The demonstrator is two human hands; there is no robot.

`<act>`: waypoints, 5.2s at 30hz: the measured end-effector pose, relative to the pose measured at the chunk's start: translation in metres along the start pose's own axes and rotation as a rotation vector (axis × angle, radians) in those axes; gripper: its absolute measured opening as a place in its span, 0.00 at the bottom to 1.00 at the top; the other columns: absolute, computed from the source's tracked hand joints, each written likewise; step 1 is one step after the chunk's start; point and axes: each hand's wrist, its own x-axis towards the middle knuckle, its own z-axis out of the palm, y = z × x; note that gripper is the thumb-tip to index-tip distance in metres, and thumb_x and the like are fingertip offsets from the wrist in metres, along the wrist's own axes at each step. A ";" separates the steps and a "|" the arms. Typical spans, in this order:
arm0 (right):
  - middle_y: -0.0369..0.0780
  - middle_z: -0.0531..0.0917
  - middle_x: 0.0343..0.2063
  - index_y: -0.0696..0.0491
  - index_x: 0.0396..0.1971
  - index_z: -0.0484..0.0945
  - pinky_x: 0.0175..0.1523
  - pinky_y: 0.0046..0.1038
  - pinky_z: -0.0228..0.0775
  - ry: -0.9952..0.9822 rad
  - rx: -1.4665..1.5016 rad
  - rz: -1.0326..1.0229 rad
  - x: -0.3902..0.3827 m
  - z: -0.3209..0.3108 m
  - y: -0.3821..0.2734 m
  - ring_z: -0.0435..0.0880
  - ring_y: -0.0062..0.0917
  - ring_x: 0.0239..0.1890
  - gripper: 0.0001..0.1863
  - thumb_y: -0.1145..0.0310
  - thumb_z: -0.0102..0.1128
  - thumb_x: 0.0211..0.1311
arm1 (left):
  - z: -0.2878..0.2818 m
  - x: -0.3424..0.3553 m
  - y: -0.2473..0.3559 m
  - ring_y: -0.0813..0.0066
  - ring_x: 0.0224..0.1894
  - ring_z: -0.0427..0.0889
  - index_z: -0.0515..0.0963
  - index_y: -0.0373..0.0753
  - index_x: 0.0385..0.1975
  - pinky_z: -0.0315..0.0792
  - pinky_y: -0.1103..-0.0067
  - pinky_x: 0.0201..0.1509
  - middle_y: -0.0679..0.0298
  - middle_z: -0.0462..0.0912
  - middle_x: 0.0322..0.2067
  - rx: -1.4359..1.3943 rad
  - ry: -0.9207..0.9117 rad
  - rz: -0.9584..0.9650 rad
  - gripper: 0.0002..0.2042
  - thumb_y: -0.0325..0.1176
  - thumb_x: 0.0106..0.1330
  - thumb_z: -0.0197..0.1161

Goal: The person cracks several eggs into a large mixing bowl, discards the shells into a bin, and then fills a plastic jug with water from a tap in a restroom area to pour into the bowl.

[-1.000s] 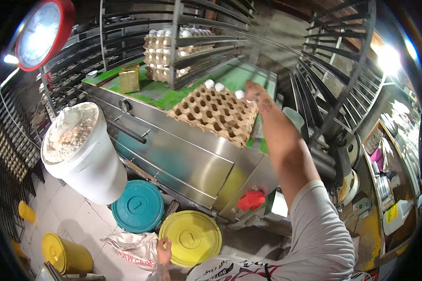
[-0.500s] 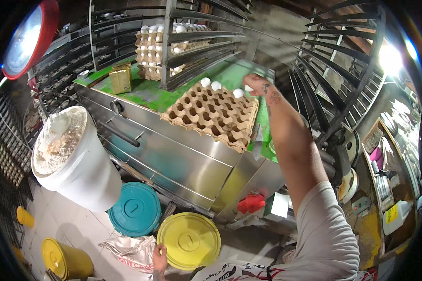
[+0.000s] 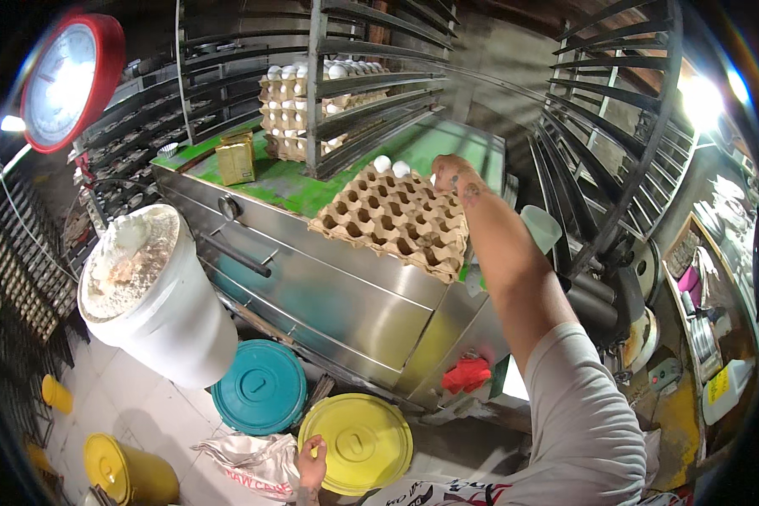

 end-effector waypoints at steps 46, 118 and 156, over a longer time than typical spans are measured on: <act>0.39 0.82 0.37 0.58 0.55 0.74 0.28 0.21 0.76 0.472 1.621 1.020 -0.751 0.228 0.021 0.80 0.18 0.28 0.25 0.73 0.70 0.57 | 0.198 0.451 0.610 0.72 0.39 0.79 0.73 0.41 0.51 0.74 0.72 0.32 0.61 0.78 0.43 -0.709 -0.511 0.294 0.22 0.52 0.67 0.63; 0.37 0.84 0.37 0.58 0.56 0.76 0.32 0.22 0.74 2.392 0.584 1.908 -1.197 0.171 -0.244 0.78 0.17 0.25 0.23 0.62 0.63 0.66 | 0.424 -0.500 0.235 0.80 0.27 0.79 0.55 0.56 0.72 0.69 0.82 0.22 0.56 0.76 0.57 0.291 -2.522 -0.752 0.29 0.49 0.75 0.55; 0.37 0.73 0.57 0.40 0.64 0.70 0.47 0.37 0.82 0.144 0.597 1.964 -1.196 0.640 -0.182 0.81 0.36 0.51 0.27 0.69 0.57 0.63 | 0.445 -0.523 -0.141 0.76 0.37 0.79 0.77 0.47 0.61 0.75 0.77 0.39 0.63 0.83 0.46 0.946 -2.636 0.650 0.16 0.32 0.76 0.54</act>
